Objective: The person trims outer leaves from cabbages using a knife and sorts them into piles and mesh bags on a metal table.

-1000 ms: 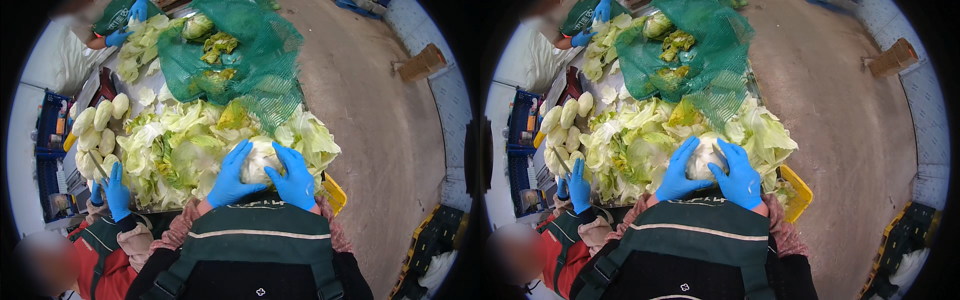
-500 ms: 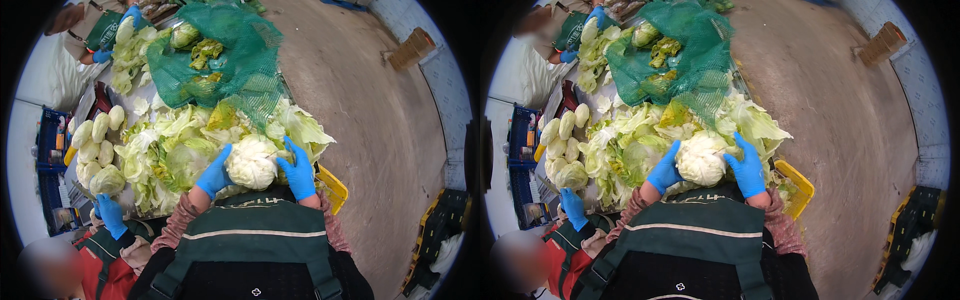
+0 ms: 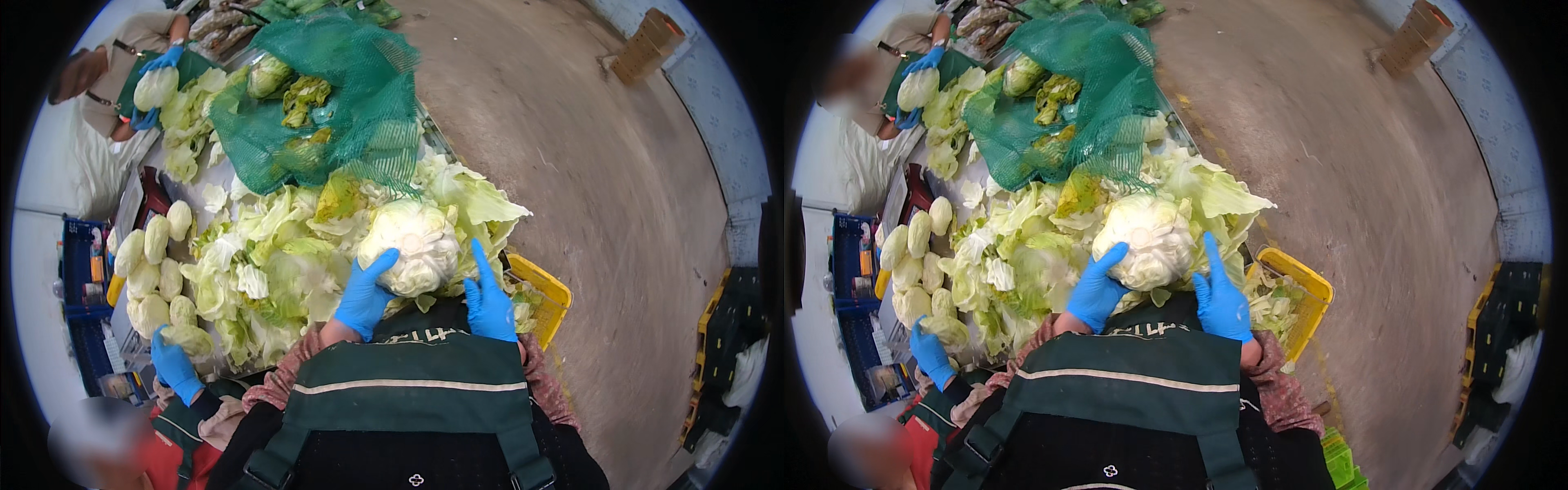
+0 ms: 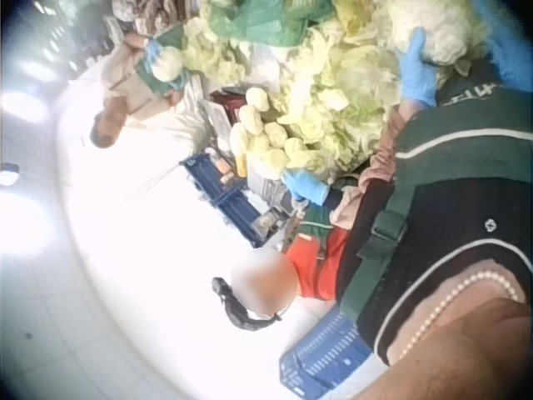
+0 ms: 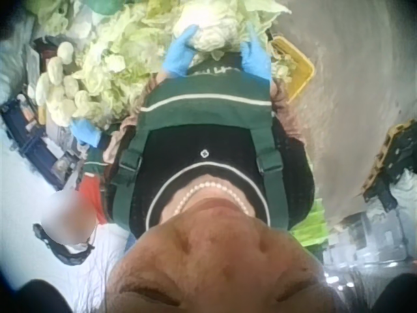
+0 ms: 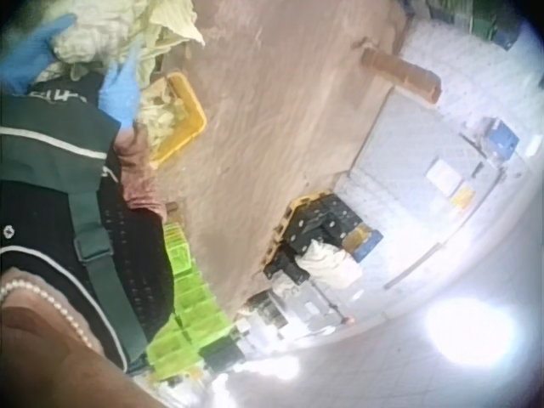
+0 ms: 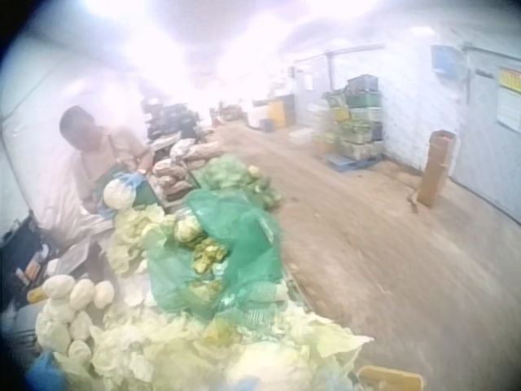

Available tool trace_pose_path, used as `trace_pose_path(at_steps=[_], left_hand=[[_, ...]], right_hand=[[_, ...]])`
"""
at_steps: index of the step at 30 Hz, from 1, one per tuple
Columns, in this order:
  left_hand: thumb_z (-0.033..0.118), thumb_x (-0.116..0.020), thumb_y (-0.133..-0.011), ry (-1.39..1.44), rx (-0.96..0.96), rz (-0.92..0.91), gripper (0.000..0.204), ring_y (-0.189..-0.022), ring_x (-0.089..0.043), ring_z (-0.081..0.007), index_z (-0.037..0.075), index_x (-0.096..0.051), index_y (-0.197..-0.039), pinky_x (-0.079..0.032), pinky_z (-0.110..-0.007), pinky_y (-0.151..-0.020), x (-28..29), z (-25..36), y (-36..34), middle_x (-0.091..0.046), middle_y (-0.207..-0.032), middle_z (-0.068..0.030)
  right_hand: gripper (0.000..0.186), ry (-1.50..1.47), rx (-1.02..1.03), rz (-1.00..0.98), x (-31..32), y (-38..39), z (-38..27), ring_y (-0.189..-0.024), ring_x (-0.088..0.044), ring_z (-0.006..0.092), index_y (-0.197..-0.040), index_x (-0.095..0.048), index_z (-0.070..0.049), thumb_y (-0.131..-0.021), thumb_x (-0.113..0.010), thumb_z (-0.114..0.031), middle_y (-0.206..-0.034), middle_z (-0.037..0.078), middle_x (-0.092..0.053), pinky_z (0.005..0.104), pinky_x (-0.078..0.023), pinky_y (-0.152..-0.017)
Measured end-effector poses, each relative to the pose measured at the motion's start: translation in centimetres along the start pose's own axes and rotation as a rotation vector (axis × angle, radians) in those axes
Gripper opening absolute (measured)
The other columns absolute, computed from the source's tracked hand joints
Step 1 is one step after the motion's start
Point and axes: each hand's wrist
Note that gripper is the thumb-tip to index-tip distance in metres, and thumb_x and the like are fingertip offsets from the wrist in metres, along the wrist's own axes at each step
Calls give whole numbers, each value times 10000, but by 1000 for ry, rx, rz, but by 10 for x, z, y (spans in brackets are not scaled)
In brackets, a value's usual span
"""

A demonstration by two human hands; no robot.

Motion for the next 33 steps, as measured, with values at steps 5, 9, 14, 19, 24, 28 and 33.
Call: trace_pose_path(at_steps=[5, 9, 14, 19, 24, 28, 33], left_hand=[[71, -744, -800, -233, -149, 30, 692, -1163, -564, -244, 37, -384, -1390, -518, -403, -927, 6, 0, -3, -543, -1273, -119], [44, -792, -744, -393, -228, 84, 832, -1187, -536, -232, 9, -304, -1418, -479, -359, -973, 18, -3, -5, -504, -1305, -150], [62, -818, -722, -416, -211, 59, 894, -1191, -529, -232, 0, -275, -1429, -464, -350, -988, 21, 1, -10, -493, -1318, -161], [71, -786, -752, -524, -222, 47, 831, -1217, -512, -218, 3, -315, -1434, -425, -348, -1020, 22, 7, -12, -507, -1333, -128], [91, -829, -723, -481, -215, 57, 903, -1191, -525, -229, -12, -271, -1427, -451, -344, -1000, 21, 8, -16, -495, -1314, -159], [82, -819, -734, -408, -219, 81, 869, -1181, -528, -223, -16, -285, -1412, -455, -340, -994, 17, 2, -17, -499, -1303, -156], [85, -824, -729, -407, -243, 118, 878, -1191, -518, -228, -11, -277, -1409, -455, -345, -993, 12, -5, -16, -483, -1316, -161]], right_hand=[[709, 149, 159, -72, 4, -6, -3, -785, -633, 427, -1552, -130, -293, -975, -540, -348, -976, 262, -648, 454, -491, -667], [728, 233, 172, -157, 10, -15, -11, -714, -625, 426, -1549, -134, -311, -958, -555, -374, -912, 246, -649, 469, -490, -627], [708, 414, 350, -123, 9, -27, -8, -621, -604, 367, -1539, -181, -328, -945, -565, -361, -788, 202, -619, 451, -484, -560], [674, 458, 502, -130, 13, -37, -3, -577, -583, 334, -1529, -231, -329, -944, -567, -325, -739, 169, -598, 435, -478, -534], [668, 549, 456, -72, 1, -41, -4, -567, -579, 330, -1529, -234, -328, -948, -563, -311, -713, 153, -580, 441, -472, -525], [644, 605, 242, -50, -19, -45, -17, -680, -618, 324, -1519, -271, -341, -951, -563, -263, -773, 156, -596, 428, -499, -627], [623, 569, 224, 16, -23, -43, -18, -678, -618, 331, -1515, -286, -336, -958, -554, -257, -804, 170, -607, 429, -494, -619]])
Point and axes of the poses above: each hand's wrist, its own y-axis away from the middle knuckle, its own x-axis out of the back of the hand, z = x × y
